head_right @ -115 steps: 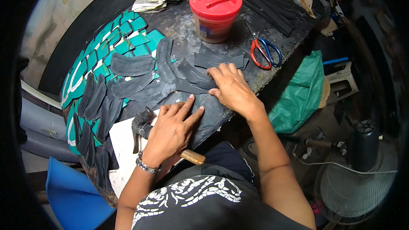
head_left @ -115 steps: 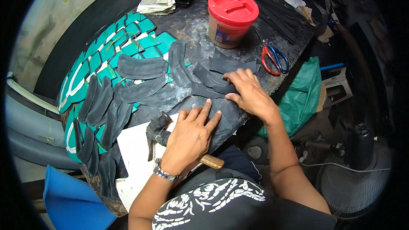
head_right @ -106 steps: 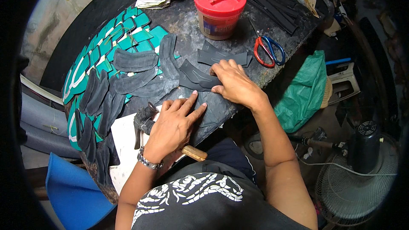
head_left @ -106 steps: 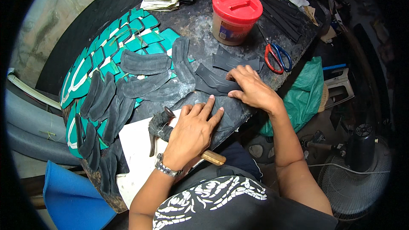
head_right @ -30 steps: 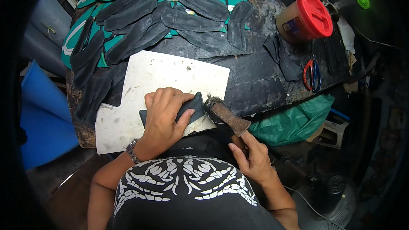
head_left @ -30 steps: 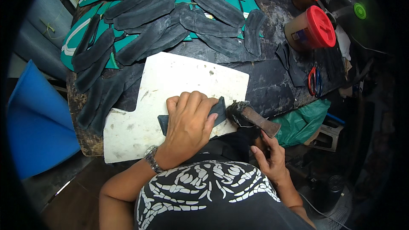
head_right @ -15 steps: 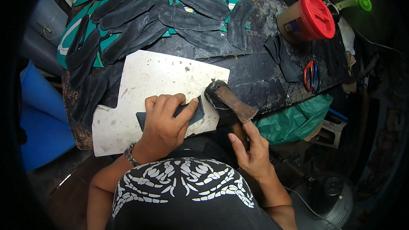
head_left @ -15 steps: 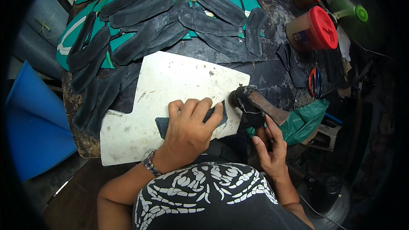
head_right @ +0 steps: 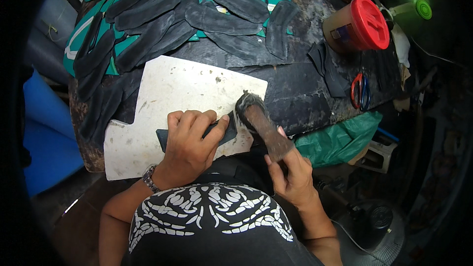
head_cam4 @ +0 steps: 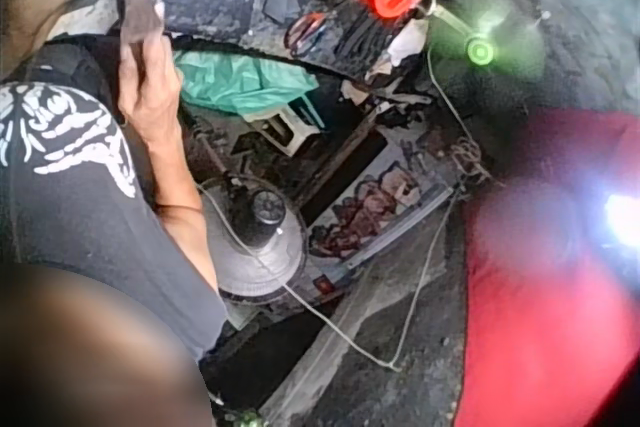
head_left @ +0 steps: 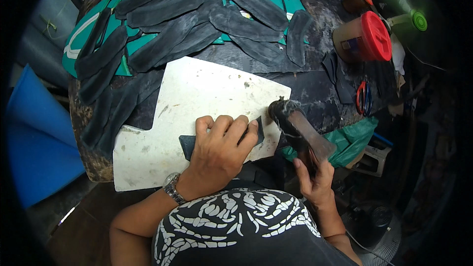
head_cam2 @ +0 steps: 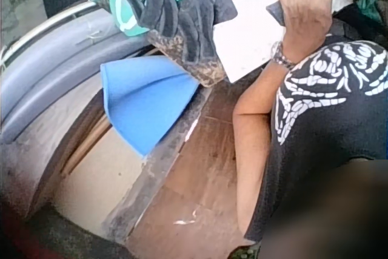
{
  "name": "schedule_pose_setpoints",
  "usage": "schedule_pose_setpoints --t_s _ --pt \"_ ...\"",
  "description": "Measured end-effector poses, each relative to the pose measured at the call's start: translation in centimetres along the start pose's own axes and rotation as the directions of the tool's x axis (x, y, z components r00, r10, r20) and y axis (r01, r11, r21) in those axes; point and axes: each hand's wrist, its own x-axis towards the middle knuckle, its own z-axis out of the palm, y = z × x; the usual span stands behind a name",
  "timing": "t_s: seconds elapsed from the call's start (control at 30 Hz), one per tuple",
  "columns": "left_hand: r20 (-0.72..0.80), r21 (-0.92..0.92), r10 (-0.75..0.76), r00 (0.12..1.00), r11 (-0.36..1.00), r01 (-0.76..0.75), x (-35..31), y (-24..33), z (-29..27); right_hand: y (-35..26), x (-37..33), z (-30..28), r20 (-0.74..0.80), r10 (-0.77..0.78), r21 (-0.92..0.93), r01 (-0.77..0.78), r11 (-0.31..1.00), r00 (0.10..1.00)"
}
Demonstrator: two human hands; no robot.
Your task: The person repeatedly hammers black rubber pieces on a white board to shape them, then inspects and trims edges with scissors. The shaped pieces are placed on a pile of similar parts on the table.
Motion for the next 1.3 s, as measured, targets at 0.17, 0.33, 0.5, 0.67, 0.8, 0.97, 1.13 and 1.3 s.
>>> schedule_pose_setpoints --t_s 0.17,0.33,0.5,0.67,0.8,0.97,1.13,1.3 --pt "-0.047 -0.060 -0.007 0.999 0.998 0.004 0.0 -0.2 0.0 -0.2 0.0 -0.2 0.136 0.119 0.046 -0.127 0.991 0.984" --pt "0.009 -0.127 -0.039 0.999 0.991 0.040 -0.7 -0.7 -1.0 0.3 0.1 0.0 0.077 0.035 0.021 -0.037 0.999 0.996" --pt "-0.009 -0.064 0.027 1.000 0.998 -0.027 -0.9 -0.9 -1.0 0.2 0.1 -0.1 -0.003 -0.043 0.056 0.043 0.998 0.999" --pt "-0.009 -0.020 0.049 0.999 0.999 -0.049 -0.9 -0.9 -0.9 0.0 0.3 -0.1 0.098 0.130 0.003 -0.131 0.991 0.987" --pt "-0.017 -0.020 0.046 0.999 0.999 -0.046 -1.0 -0.9 -0.9 -0.1 0.1 -0.1 0.060 -0.022 0.136 0.014 0.991 0.998" --pt "-0.042 -0.048 0.033 0.999 0.998 -0.035 -1.1 -0.8 -0.6 0.0 0.1 0.3 0.087 0.075 0.039 -0.078 0.996 0.993" --pt "-0.032 -0.060 0.019 0.999 0.998 -0.021 -1.2 -0.9 -0.8 0.0 0.3 0.3 0.129 0.069 0.070 -0.079 0.994 0.989" --pt "-0.022 -0.073 0.007 1.000 0.997 -0.009 -1.6 -1.0 -1.2 0.1 0.1 0.0 0.105 0.084 0.001 -0.084 0.996 0.991"
